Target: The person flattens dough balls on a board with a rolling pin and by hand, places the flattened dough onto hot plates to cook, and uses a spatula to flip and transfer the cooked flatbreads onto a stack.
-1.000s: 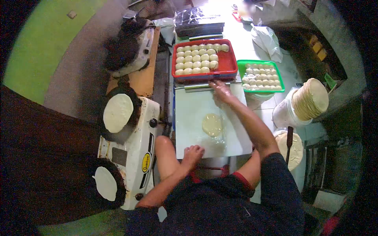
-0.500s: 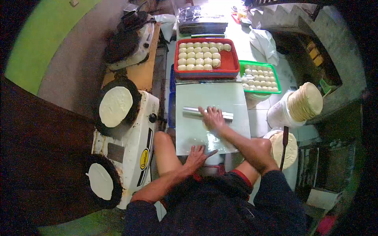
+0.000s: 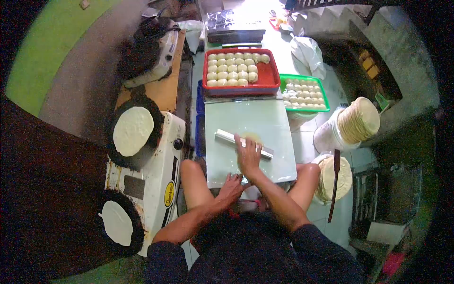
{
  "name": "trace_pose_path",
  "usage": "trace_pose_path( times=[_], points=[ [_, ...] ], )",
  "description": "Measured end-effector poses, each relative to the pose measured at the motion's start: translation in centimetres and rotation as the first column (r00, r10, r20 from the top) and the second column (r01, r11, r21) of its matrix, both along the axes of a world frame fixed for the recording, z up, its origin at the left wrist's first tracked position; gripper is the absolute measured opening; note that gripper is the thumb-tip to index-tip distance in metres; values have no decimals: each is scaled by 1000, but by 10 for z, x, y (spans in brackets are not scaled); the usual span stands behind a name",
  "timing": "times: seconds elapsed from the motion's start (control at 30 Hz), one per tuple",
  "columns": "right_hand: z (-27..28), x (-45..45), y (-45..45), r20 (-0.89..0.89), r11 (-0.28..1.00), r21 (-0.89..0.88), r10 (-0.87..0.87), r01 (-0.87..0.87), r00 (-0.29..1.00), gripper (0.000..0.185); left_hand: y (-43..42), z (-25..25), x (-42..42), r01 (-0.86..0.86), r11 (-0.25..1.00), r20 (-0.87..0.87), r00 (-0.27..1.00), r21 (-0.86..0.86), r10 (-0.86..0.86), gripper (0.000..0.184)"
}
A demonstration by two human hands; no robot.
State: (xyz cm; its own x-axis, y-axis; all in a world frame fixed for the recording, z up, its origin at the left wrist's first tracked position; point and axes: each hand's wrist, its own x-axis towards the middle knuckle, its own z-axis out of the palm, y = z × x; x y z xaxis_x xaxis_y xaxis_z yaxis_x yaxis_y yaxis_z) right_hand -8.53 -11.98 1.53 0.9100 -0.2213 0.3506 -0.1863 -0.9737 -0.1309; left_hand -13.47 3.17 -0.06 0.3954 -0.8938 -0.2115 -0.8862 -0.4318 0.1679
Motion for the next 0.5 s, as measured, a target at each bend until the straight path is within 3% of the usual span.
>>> trace_pose_path(
  times=[0.07, 0.1, 0.2, 0.23, 0.27, 0.33, 0.37, 0.4, 0.5],
  points=[
    [-1, 38, -15, -57, 995, -25, -98, 97, 994, 65, 4, 8, -1, -19, 998, -9, 1000, -63, 19, 44],
    [4, 46, -20, -124, 991, 89, -92, 103, 988, 66, 5, 3, 1, 1, 998, -10, 1000, -64, -2, 48],
    [-11, 15, -8, -146, 996, 19, -83, 87, 986, 67, 2, -4, 6, 49, 994, 4, 999, 98, -50, 52],
    [-11, 3, 2, -163, 996, -13, -93, 93, 982, 67, 4, -10, 6, 41, 999, 17, 999, -5, -41, 55],
    [-7, 2, 3, -244, 991, 76, -86, 108, 966, 70, 1, -8, 8, 28, 999, 20, 999, -20, -27, 56],
    [-7, 21, -9, -76, 991, 59, -117, 122, 990, 69, 5, -1, 3, 6, 1000, 4, 1000, -24, -6, 57],
    [-12, 36, -17, -116, 987, 35, -153, 158, 981, 65, 8, 0, 1, -21, 989, 33, 999, -144, 27, 59],
    [8, 42, -19, -104, 971, 189, -126, 144, 987, 54, 10, 1, -3, -31, 990, 10, 999, -137, 33, 58],
    [9, 40, -25, -60, 958, 254, -124, 135, 990, 44, 7, 4, 4, -36, 991, 10, 999, -131, 37, 56]
  ],
)
